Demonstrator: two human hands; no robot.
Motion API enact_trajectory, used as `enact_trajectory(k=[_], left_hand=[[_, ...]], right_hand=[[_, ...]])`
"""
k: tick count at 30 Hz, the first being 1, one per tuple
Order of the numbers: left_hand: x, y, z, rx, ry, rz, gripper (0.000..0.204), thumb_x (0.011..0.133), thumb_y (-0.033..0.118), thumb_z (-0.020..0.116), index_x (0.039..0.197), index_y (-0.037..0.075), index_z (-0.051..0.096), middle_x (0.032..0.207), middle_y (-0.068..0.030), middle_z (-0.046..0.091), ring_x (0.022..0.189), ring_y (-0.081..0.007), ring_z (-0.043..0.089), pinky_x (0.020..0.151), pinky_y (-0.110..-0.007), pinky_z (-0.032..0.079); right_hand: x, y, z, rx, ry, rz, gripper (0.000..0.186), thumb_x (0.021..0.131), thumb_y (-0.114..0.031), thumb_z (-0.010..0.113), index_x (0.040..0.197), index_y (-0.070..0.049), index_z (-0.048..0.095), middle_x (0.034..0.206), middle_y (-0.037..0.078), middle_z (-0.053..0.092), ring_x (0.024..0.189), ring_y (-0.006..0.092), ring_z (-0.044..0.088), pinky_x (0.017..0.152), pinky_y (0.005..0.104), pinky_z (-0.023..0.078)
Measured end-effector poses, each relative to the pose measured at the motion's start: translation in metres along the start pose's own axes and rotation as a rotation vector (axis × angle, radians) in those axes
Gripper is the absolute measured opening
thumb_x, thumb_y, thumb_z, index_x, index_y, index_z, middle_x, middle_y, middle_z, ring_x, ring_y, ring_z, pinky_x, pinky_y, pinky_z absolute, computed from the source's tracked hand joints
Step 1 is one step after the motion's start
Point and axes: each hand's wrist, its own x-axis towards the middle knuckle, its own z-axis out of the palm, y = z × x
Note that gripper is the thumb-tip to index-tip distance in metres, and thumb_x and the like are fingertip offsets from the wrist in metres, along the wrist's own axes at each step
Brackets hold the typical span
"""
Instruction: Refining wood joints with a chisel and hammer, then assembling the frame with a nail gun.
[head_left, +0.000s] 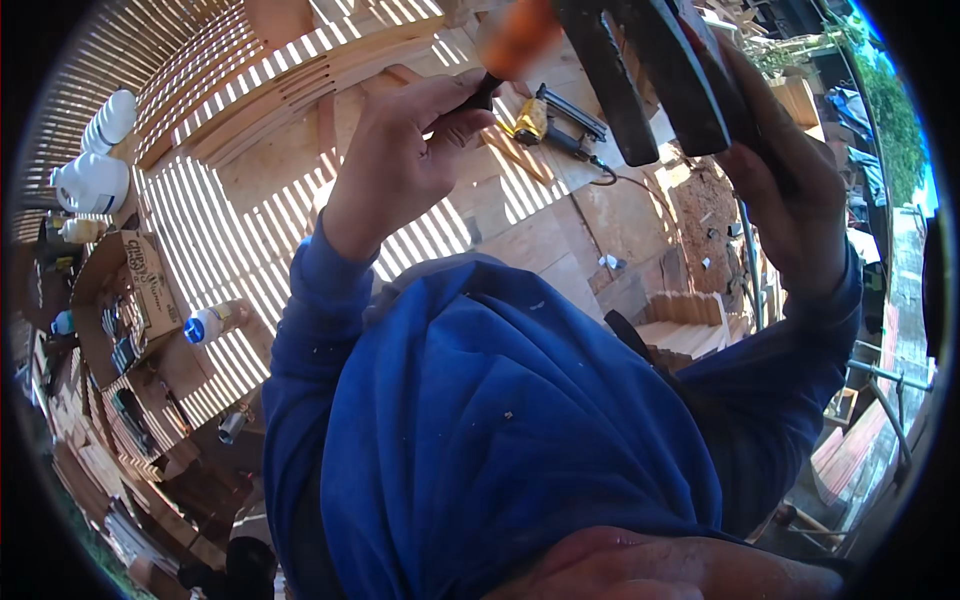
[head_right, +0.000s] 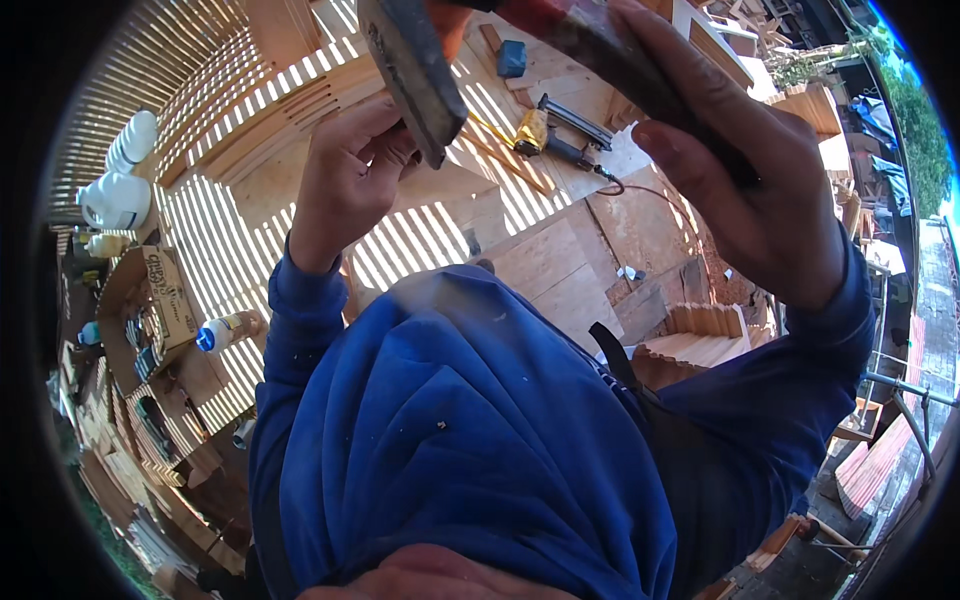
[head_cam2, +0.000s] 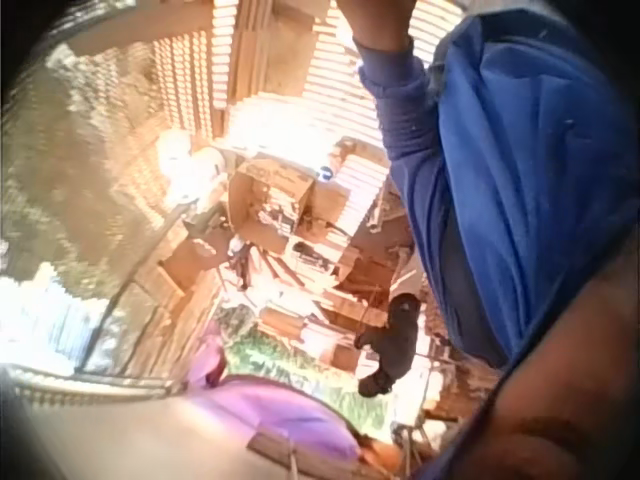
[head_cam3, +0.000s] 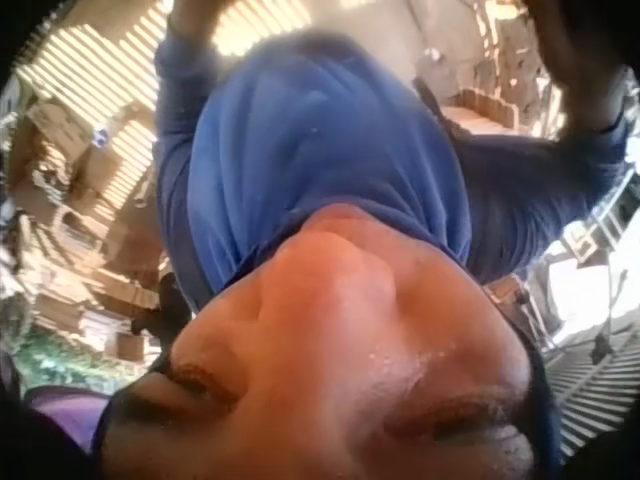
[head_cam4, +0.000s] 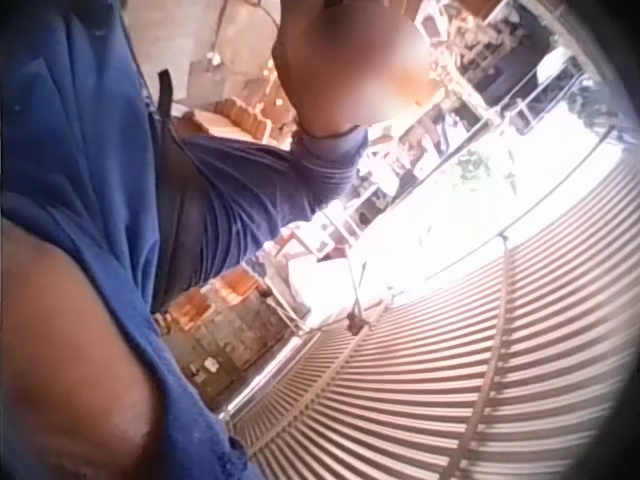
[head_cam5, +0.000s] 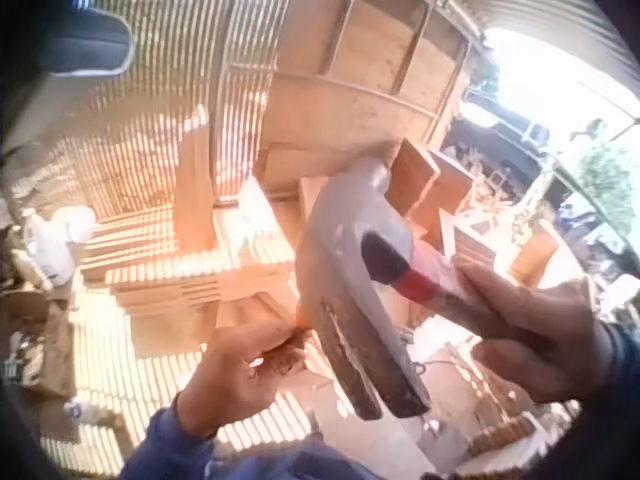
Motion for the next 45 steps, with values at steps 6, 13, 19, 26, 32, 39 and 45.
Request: enact_trajectory(k=[6,13,19,26,32,39,45], left_hand=[[0.009,0.008,0.006,-0.039,-0.017,-0.068,0.023,0.091,0.0,0.066,0.113,-0.005,0.061,0.092,-0.0155,0.071,0.084,-0.0207,0.071,0.077,-0.03,0.056],[-0.002,0.003,0.007,-0.379,0.274,-0.057,0.012,0.106,0.013,0.046,0.111,0.003,0.043,0.098,-0.0116,0.063,0.092,-0.0187,0.068,0.085,-0.031,0.055],[0.003,-0.003,0.001,-0.291,0.304,-0.082,0.01,0.106,0.011,0.045,0.113,0.004,0.044,0.09,-0.007,0.057,0.089,-0.0147,0.063,0.087,-0.033,0.055],[0.005,0.008,0.0,-0.211,0.255,-0.132,0.009,0.106,0.01,0.045,0.11,0.003,0.044,0.086,-0.0044,0.053,0.079,-0.0099,0.053,0.079,-0.03,0.054],[0.006,0.01,0.008,-0.179,0.233,-0.187,0.01,0.107,0.013,0.042,0.115,0.008,0.042,0.091,-0.0078,0.052,0.084,-0.0174,0.054,0.09,-0.041,0.052],[0.007,0.016,0.014,-0.143,0.324,-0.231,0.012,0.106,0.014,0.043,0.114,0.005,0.041,0.092,-0.0092,0.052,0.085,-0.0169,0.055,0.086,-0.037,0.054],[0.004,0.015,0.007,-0.124,0.348,-0.241,0.013,0.107,0.014,0.043,0.116,0.005,0.04,0.092,-0.0097,0.052,0.086,-0.0176,0.056,0.086,-0.036,0.053]], right_hand=[[0.003,-0.035,-0.009,0.328,0.486,0.424,0.044,0.104,-0.014,0.049,0.147,-0.005,0.045,0.071,0.0,0.055,0.047,0.0008,0.043,0.044,0.0169,0.031],[-0.023,0.022,0.056,0.694,0.235,0.573,0.055,0.099,-0.024,0.063,0.149,-0.01,0.044,0.069,-0.002,0.05,0.049,0.0029,0.04,0.046,0.0206,0.032],[-0.07,0.063,0.233,0.634,-0.123,0.852,0.068,0.087,-0.026,0.075,0.144,-0.002,0.047,0.094,0.015,0.067,0.083,0.0128,0.06,0.081,0.0287,0.05],[-0.132,0.091,0.396,0.603,-0.163,0.819,0.062,0.092,-0.022,0.064,0.149,-0.019,0.039,0.139,0.025,0.052,0.125,0.0428,0.053,0.101,0.0438,0.046],[-0.091,0.138,0.413,0.46,0.082,0.443,0.062,0.094,-0.029,0.062,0.149,-0.009,0.041,0.141,0.024,0.049,0.12,0.0416,0.053,0.097,0.0475,0.044],[0.028,0.04,0.233,0.944,0.26,-0.104,0.063,0.093,-0.035,0.068,0.146,-0.011,0.045,0.143,0.02,0.042,0.129,0.0391,0.045,0.106,0.0449,0.04],[0.04,0.016,0.241,0.464,0.566,-0.322,0.043,0.081,-0.021,0.076,0.123,-0.016,0.067,0.139,0.013,0.049,0.125,0.0336,0.05,0.1,0.0461,0.044]])
